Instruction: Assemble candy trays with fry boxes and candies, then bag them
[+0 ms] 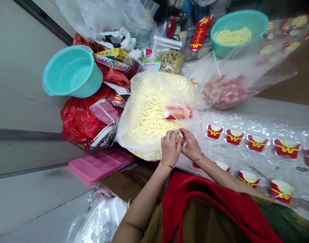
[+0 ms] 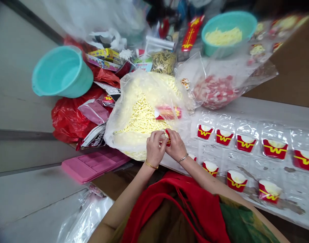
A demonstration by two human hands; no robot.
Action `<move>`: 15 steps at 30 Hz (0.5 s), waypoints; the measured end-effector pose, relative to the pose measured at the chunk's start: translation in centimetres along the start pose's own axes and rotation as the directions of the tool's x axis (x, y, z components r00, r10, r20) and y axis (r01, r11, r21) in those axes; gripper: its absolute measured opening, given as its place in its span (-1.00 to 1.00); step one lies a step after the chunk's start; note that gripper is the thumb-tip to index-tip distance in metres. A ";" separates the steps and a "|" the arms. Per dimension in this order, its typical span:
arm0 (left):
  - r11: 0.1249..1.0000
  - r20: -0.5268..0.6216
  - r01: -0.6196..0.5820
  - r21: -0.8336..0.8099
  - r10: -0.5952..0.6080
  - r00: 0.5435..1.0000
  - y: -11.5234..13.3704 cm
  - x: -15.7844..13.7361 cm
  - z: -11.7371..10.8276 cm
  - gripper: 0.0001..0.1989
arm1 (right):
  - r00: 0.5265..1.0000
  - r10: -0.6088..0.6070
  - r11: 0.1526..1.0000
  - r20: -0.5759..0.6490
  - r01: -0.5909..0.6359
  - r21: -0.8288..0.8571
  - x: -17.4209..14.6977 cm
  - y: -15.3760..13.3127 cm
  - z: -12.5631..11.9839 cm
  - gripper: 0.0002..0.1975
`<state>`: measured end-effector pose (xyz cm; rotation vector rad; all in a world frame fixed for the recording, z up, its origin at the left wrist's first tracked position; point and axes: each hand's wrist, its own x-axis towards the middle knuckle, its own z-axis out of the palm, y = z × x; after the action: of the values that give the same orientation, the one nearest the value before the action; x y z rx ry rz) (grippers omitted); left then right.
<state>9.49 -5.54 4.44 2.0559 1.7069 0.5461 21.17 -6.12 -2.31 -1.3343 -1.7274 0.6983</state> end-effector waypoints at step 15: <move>0.892 0.478 -0.441 0.098 0.346 0.807 14.6 -3.0 12.3 -0.77 | 0.957 0.232 0.933 -0.172 -0.269 -0.239 -11.8 7.2 -13.8 -0.53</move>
<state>27.63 -11.73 1.95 2.4653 1.1015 -0.0138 37.81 -16.18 -4.44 -1.7673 -1.5892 0.5129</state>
